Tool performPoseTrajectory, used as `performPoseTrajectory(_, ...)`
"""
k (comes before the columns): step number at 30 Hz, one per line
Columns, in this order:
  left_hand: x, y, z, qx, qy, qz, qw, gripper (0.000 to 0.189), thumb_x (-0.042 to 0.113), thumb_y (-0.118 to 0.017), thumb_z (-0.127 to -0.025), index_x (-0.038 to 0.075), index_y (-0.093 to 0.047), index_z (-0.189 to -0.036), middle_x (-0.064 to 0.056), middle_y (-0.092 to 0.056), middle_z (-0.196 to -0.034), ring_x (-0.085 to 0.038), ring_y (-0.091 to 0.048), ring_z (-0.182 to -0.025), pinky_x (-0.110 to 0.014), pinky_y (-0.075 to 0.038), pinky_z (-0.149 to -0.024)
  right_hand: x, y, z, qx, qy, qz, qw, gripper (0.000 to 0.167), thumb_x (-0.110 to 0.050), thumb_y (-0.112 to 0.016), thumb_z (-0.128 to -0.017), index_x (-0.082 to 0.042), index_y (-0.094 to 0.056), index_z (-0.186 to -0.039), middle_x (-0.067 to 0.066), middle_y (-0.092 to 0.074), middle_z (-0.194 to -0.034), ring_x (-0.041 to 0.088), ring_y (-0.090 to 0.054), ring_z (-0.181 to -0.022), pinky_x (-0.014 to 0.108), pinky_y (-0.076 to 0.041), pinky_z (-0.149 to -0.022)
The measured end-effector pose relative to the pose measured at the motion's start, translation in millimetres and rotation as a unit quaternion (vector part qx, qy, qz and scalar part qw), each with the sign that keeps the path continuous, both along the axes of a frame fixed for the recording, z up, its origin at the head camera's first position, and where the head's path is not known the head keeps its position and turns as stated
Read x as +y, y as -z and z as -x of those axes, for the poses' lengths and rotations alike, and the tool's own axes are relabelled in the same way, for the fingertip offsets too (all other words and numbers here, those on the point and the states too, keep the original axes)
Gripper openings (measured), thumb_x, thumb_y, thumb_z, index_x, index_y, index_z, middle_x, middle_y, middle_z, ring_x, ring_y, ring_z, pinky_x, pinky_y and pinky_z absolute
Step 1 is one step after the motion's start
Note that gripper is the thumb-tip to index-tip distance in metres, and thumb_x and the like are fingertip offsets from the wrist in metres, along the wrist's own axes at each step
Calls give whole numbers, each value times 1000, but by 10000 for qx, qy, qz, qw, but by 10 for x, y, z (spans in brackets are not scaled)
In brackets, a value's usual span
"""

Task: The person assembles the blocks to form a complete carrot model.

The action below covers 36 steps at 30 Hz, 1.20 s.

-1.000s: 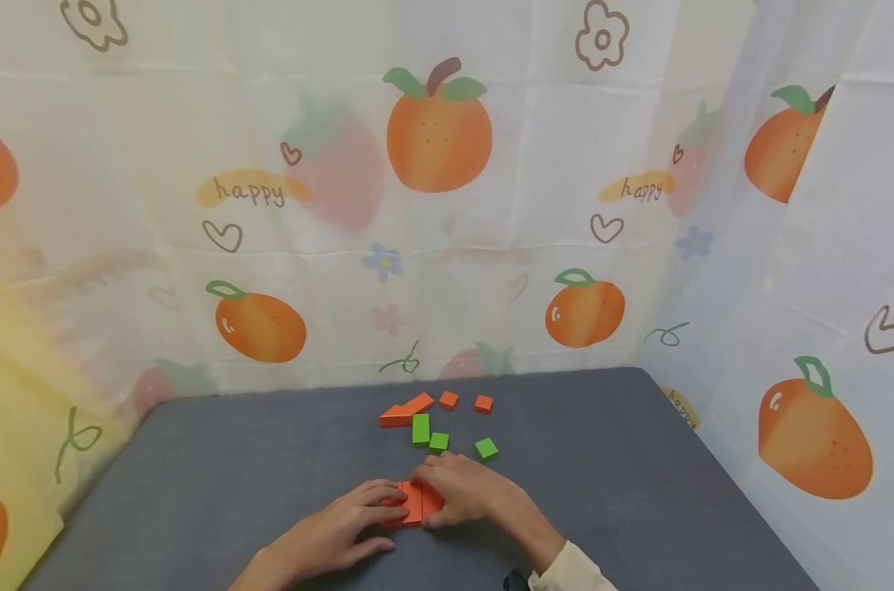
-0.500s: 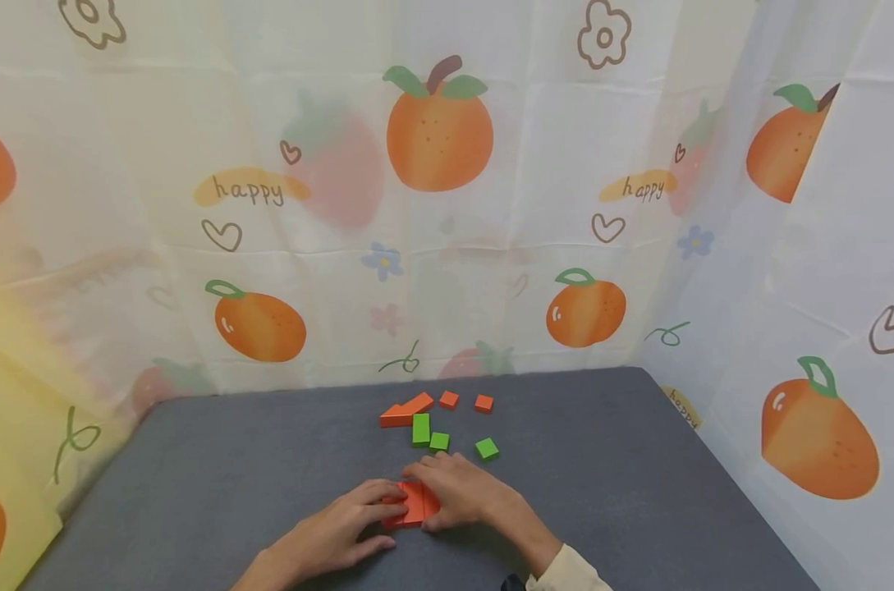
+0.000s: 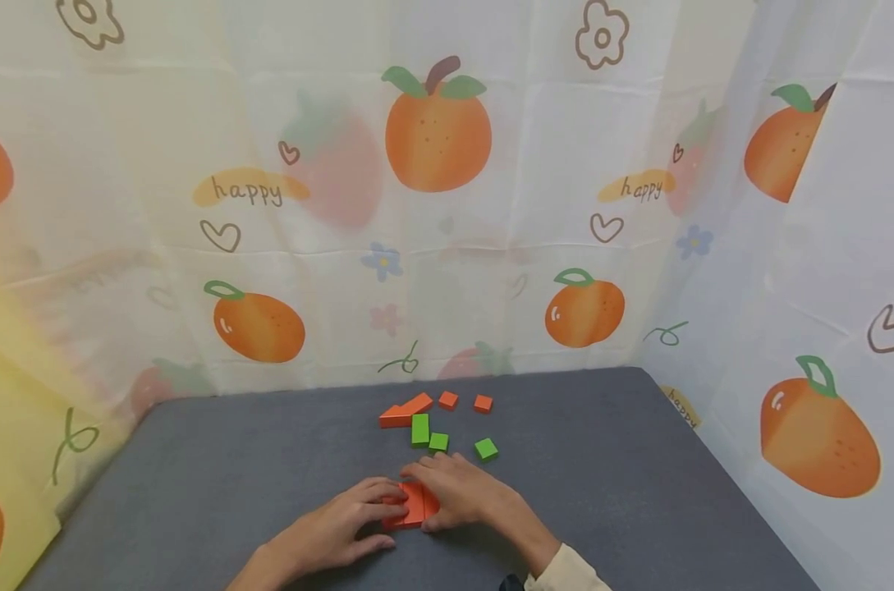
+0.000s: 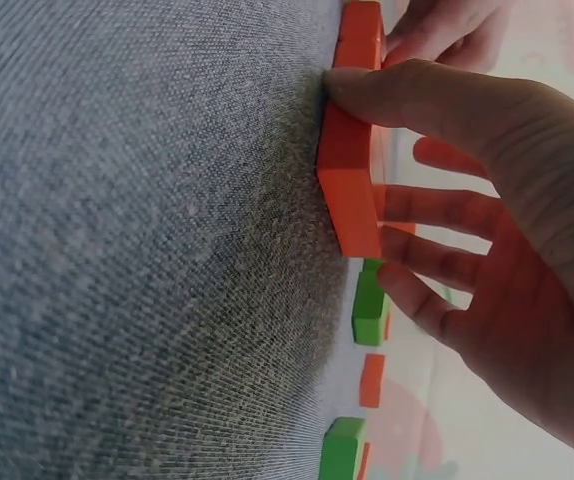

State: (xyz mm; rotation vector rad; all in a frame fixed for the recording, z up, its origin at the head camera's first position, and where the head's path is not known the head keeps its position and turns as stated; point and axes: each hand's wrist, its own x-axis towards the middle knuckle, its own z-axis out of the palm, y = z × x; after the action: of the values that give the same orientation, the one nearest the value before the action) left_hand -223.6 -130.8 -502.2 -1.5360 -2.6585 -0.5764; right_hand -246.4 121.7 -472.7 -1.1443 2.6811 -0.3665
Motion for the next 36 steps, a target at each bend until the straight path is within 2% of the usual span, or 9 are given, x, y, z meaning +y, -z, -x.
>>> performPoseTrajectory(8,-9,2,6,78,27,9,10000,37,37,-71,-101,17,-72,-132,4,-67,-136,-15,-60,-130,-37,-57,-107,-13,2,11,-56,12,-52,10000,72,-40,-85,-88,-22,-52,-150,-6,-62,-139,12,-58,-125,45,-52,-110)
performPoseTrajectory(14,-56,6,-25,224,-31,-33,9997,39,39,-65,-104,19,-68,-138,4,-64,-141,-15,-60,-131,-37,-58,-107,-2,-20,44,-223,60,90,9997,74,-47,-83,-88,-24,-52,-151,-7,-60,-143,13,-56,-129,48,-50,-112)
performPoseTrajectory(17,-80,13,-27,290,66,-80,9995,39,37,-60,-107,19,-65,-142,3,-62,-145,-15,-60,-133,-38,-58,-107,31,-58,85,-275,244,175,9992,70,-44,-82,-91,-23,-53,-152,-4,-60,-145,16,-56,-133,53,-48,-113)
performPoseTrajectory(19,-93,16,-18,365,178,-26,9992,40,35,-56,-109,19,-63,-145,1,-62,-148,-17,-61,-135,-40,-57,-108,69,-100,128,-127,318,190,9992,67,-40,-80,-93,-21,-53,-152,0,-61,-143,20,-56,-131,55,-48,-112)
performPoseTrajectory(24,-125,0,0,140,227,401,9988,43,39,-45,-113,23,-58,-151,1,-58,-155,-19,-57,-143,-43,-55,-112,242,-242,323,456,514,374,9969,57,-30,-77,-96,-10,-58,-146,10,-63,-135,28,-62,-121,56,-53,-101)
performPoseTrajectory(27,-130,-17,9,-68,193,535,9984,45,42,-42,-113,25,-57,-152,3,-56,-157,-18,-55,-144,-43,-54,-113,395,-288,516,636,965,591,9915,47,-22,-75,-98,-5,-62,-140,16,-65,-134,34,-64,-119,62,-52,-100)
performPoseTrajectory(30,-131,-25,15,-141,176,538,9983,44,42,-42,-113,25,-58,-151,3,-56,-156,-17,-55,-144,-42,-53,-114,530,-270,714,803,1434,636,9844,36,-13,-71,-99,-1,-66,-133,20,-66,-131,40,-64,-119,68,-50,-99)
performPoseTrajectory(33,-131,-27,11,-239,136,528,9982,45,43,-42,-113,25,-58,-151,3,-57,-156,-17,-55,-144,-42,-53,-114,621,-205,852,858,1581,410,9828,33,-3,-65,-100,3,-65,-132,23,-65,-134,45,-63,-124,72,-50,-100)
performPoseTrajectory(36,-128,-22,7,-369,100,516,9979,46,44,-43,-113,25,-57,-151,3,-56,-157,-16,-54,-145,-42,-53,-114,678,-130,914,629,1505,-50,9866,37,3,-57,-101,4,-63,-138,25,-59,-147,48,-57,-135,74,-47,-105)
